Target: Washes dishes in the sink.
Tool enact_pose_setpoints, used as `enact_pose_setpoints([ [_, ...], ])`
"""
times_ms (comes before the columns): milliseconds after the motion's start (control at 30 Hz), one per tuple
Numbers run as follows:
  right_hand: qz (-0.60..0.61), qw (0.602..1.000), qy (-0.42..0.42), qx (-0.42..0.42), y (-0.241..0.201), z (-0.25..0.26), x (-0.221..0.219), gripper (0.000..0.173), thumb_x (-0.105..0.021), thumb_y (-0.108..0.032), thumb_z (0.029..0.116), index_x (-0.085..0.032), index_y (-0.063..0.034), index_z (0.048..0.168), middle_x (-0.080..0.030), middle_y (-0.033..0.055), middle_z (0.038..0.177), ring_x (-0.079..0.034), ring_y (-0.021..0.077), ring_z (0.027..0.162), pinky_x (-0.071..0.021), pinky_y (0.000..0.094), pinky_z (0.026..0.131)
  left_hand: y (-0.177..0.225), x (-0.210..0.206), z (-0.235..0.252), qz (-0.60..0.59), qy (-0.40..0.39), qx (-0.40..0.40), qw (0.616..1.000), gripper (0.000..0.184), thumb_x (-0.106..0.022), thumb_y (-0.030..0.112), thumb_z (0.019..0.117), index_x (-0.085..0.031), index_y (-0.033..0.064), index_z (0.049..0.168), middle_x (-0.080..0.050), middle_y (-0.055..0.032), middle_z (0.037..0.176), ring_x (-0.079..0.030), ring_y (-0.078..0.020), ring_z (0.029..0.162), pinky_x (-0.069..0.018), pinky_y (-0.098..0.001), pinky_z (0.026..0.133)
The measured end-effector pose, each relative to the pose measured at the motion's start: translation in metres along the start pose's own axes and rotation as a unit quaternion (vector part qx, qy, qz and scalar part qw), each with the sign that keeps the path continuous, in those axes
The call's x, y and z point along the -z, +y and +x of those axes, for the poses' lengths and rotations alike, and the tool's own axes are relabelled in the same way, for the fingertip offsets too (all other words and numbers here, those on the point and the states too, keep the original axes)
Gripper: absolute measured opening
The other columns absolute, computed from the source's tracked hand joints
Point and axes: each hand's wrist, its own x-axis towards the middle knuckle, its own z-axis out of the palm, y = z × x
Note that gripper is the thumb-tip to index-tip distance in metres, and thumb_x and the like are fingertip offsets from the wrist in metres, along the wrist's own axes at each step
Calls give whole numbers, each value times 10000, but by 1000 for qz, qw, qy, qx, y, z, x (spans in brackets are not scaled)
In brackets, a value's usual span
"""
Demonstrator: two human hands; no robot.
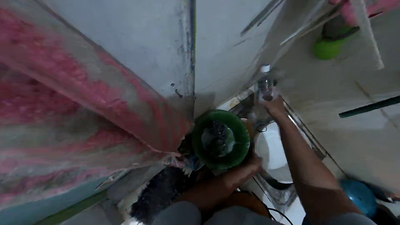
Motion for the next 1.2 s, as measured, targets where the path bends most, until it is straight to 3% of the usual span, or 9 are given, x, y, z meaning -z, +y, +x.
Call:
enact_pose_setpoints([
  [100,-197,973,-121,24,-8,-43,41,728,-864,-239,833,-529,-79,1459,-643,261,1268,-633,451,1127,-498,688,938,-3,-4,4,59,7,13,998,854,-567,105,1015,-5,200,1650,-394,-236,1547,-652,-327,1163,-602,-479,874],
  [167,-346,918,-190,34,-39,-75,54,745,-901,-299,794,-571,-93,1430,-592,229,1380,-580,441,1247,-461,689,1009,-3,-6,4,50,-10,30,998,825,-514,139,1052,55,211,1645,-385,-248,1550,-632,-339,1198,-587,-485,909],
  [267,-515,817,-250,71,-100,-120,49,688,-885,-355,793,-621,-144,1393,-604,199,1349,-614,432,1174,-511,660,907,0,-10,2,40,-19,50,998,812,-477,149,1068,99,216,1637,-398,-271,1526,-629,-355,1194,-587,-488,897],
  [367,-586,756,-251,149,-139,-150,34,546,-859,-280,808,-686,-110,1298,-657,195,1229,-650,429,1077,-539,619,810,3,-13,-1,42,-30,56,997,799,-471,143,1073,92,200,1638,-394,-278,1526,-612,-363,1214,-569,-487,925],
  [533,-635,686,-249,255,-163,-173,15,371,-809,-138,835,-718,-72,1188,-673,184,1089,-676,389,945,-550,534,738,-4,-16,-6,-79,-61,29,995,721,-468,115,1075,-27,175,1641,-455,-274,1430,-621,-328,1059,-561,-469,817],
  [700,-641,664,-234,305,-170,-176,8,177,-759,-44,857,-740,-42,1033,-683,181,976,-688,371,863,-548,505,676,-4,-17,-8,-40,-63,10,997,735,-437,149,1094,54,178,1639,-480,-276,1423,-677,-302,1000,-589,-437,799],
  [900,-655,653,-215,313,-176,-176,0,157,-728,17,861,-749,-44,1004,-685,170,917,-692,355,813,-543,478,639,-7,-16,-4,-28,-64,20,997,721,-416,158,1101,65,167,1639,-460,-276,1436,-666,-296,1018,-581,-418,823],
  [1067,-643,653,-204,344,-177,-176,-4,108,-728,49,844,-744,-31,914,-673,157,848,-689,330,753,-535,453,592,-8,-14,-6,-47,-57,17,997,771,-436,144,1095,110,220,1634,-467,-274,1411,-666,-277,941,-583,-400,760],
  [1200,-643,648,-217,345,-179,-177,-6,145,-725,54,844,-755,-48,942,-679,149,853,-692,327,765,-543,450,608,-9,-14,-5,-57,-55,26,996,812,-440,137,1090,162,268,1620,-452,-271,1397,-649,-244,848,-572,-379,696],
])
